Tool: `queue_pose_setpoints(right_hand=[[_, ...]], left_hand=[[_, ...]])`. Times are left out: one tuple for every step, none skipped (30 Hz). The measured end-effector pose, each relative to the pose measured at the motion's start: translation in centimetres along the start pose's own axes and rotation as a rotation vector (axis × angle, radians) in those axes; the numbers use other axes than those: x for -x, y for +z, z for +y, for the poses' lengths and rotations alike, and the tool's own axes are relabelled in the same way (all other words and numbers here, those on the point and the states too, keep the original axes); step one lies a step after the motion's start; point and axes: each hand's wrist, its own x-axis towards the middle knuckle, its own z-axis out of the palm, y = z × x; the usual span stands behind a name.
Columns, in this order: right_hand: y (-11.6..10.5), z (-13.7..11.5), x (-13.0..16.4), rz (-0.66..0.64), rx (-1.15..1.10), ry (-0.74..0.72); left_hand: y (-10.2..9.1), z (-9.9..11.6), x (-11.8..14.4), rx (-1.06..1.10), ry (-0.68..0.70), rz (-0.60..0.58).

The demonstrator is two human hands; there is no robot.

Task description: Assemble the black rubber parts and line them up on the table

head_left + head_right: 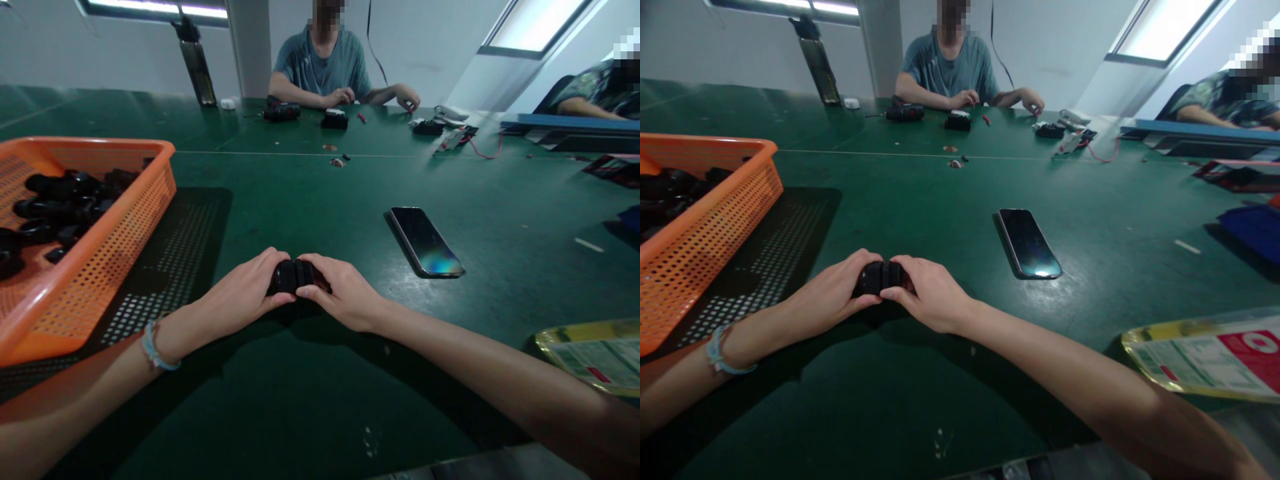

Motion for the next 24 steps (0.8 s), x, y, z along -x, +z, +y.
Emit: queue_pose_setpoints(right_hand=[[0.0,0.0,0.0,0.003,0.001,-0.002],[0.0,0.0,0.0,0.008,0.002,-0.004],[0.0,0.1,0.0,0.015,0.001,-0.008],[0.0,0.1,0.0,0.026,-0.003,-0.015],[0.0,0.2,0.0,0.039,-0.011,-0.027],[0.0,0.3,0.1,0.054,-0.019,-0.047],[0.1,0.4,0.1,0.069,-0.025,-0.074],[0.2,0.5,0.1,0.084,-0.026,-0.103],[0.3,0.7,0.1,0.1,-0.02,-0.13],[0.4,0.8,0.1,0.116,-0.01,-0.15],[0.5,0.9,0.1,0.132,0.005,-0.164],[0.6,1.0,0.1,0.148,0.02,-0.172],[0.7,1.1,0.1,0.166,0.034,-0.18],[0.7,1.2,0.1,0.187,0.047,-0.191],[0.8,1.2,0.1,0.206,0.061,-0.206],[0.8,1.2,0.1,0.221,0.074,-0.221],[0.8,1.2,0.1,0.233,0.086,-0.233],[0.8,1.3,0.1,0.236,0.094,-0.242],[0.8,1.3,0.1,0.232,0.099,-0.248],[0.8,1.3,0.1,0.221,0.099,-0.252],[0.7,1.3,0.1,0.21,0.098,-0.254],[0.7,1.3,0.1,0.199,0.095,-0.256],[0.7,1.2,0.1,0.19,0.093,-0.255],[0.7,1.2,0.1,0.184,0.093,-0.253]], left_hand=[[0.0,0.0,0.0,0.006,-0.002,0.001],[0.0,-0.1,0.0,0.013,-0.003,0.003],[0.0,-0.1,-0.1,0.022,-0.003,0.006],[0.0,-0.1,-0.1,0.033,-0.001,0.011],[0.0,-0.2,-0.1,0.047,0.0,0.015],[0.0,-0.2,-0.1,0.066,0.001,0.018],[0.0,-0.3,-0.1,0.091,0.001,0.023],[-0.1,-0.3,-0.1,0.12,0.002,0.03],[-0.1,-0.3,-0.1,0.15,0.004,0.038],[-0.1,-0.4,-0.1,0.177,0.009,0.043],[-0.2,-0.4,-0.1,0.199,0.016,0.043],[-0.2,-0.4,-0.1,0.213,0.022,0.041],[-0.2,-0.4,-0.1,0.22,0.025,0.035],[-0.3,-0.4,-0.1,0.223,0.024,0.03],[-0.3,-0.4,-0.1,0.225,0.02,0.026],[-0.3,-0.3,-0.2,0.226,0.016,0.026],[-0.3,-0.3,-0.2,0.228,0.012,0.028],[-0.4,-0.3,-0.2,0.231,0.011,0.029],[-0.4,-0.3,-0.2,0.232,0.009,0.026],[-0.4,-0.3,-0.2,0.232,0.007,0.024],[-0.3,-0.3,-0.2,0.23,0.004,0.021],[-0.3,-0.4,-0.2,0.226,0.001,0.018],[-0.3,-0.4,-0.2,0.221,-0.002,0.015],[-0.2,-0.5,-0.2,0.214,-0.002,0.013]])
